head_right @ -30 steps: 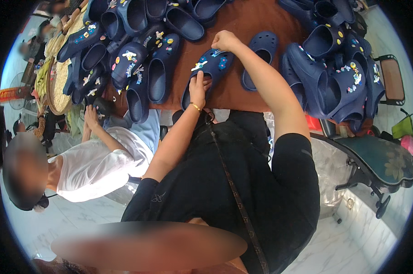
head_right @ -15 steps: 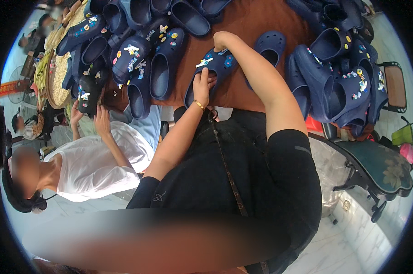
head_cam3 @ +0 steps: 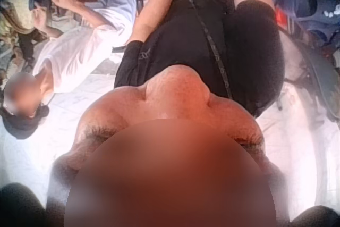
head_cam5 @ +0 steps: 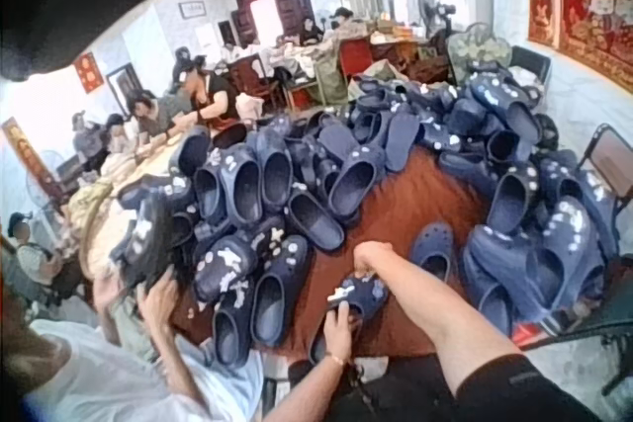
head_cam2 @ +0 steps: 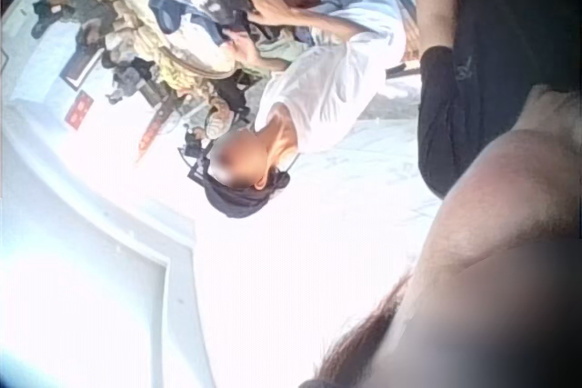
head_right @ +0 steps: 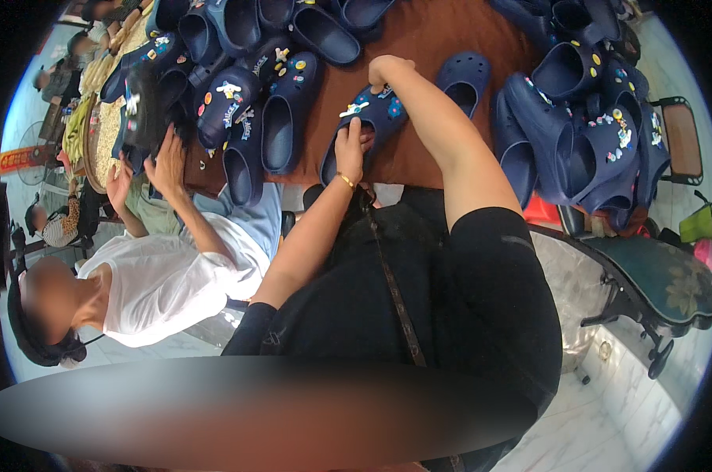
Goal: Attaching decorative charms to the holes of blue clog shoes.
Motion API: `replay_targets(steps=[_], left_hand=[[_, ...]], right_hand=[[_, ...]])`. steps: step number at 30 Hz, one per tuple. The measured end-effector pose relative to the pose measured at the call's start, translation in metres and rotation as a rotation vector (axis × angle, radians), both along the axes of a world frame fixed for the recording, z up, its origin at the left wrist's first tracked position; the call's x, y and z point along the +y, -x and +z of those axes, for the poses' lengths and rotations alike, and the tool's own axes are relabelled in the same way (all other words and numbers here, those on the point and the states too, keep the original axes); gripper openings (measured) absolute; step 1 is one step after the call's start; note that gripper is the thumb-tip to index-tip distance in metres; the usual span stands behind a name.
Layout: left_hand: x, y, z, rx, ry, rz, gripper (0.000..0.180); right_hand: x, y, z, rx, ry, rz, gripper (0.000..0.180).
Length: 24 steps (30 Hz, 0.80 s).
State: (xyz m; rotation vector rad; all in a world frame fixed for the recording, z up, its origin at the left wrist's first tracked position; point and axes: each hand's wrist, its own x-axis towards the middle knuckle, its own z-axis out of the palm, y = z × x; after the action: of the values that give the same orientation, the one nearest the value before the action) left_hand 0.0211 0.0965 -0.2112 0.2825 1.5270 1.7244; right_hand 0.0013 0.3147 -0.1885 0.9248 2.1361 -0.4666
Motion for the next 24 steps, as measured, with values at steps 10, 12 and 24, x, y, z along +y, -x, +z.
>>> replay_targets(steps=[10,12,24], left_hand=[[-0.003,-0.001,-0.001,0.004,-0.085,-0.016,0.045],[-0.003,-0.001,-0.002,0.013,-0.002,-0.015,0.046],[-0.004,0.002,-0.008,-0.014,-0.030,-0.027,0.048]], right_hand=[[-0.003,-0.059,0.040,0.574,-0.167,-0.141,0.041],[0.020,-0.084,0.033,0.769,-0.230,-0.259,0.037],[0.057,-0.180,0.004,0.785,-0.404,-0.647,0.045]])
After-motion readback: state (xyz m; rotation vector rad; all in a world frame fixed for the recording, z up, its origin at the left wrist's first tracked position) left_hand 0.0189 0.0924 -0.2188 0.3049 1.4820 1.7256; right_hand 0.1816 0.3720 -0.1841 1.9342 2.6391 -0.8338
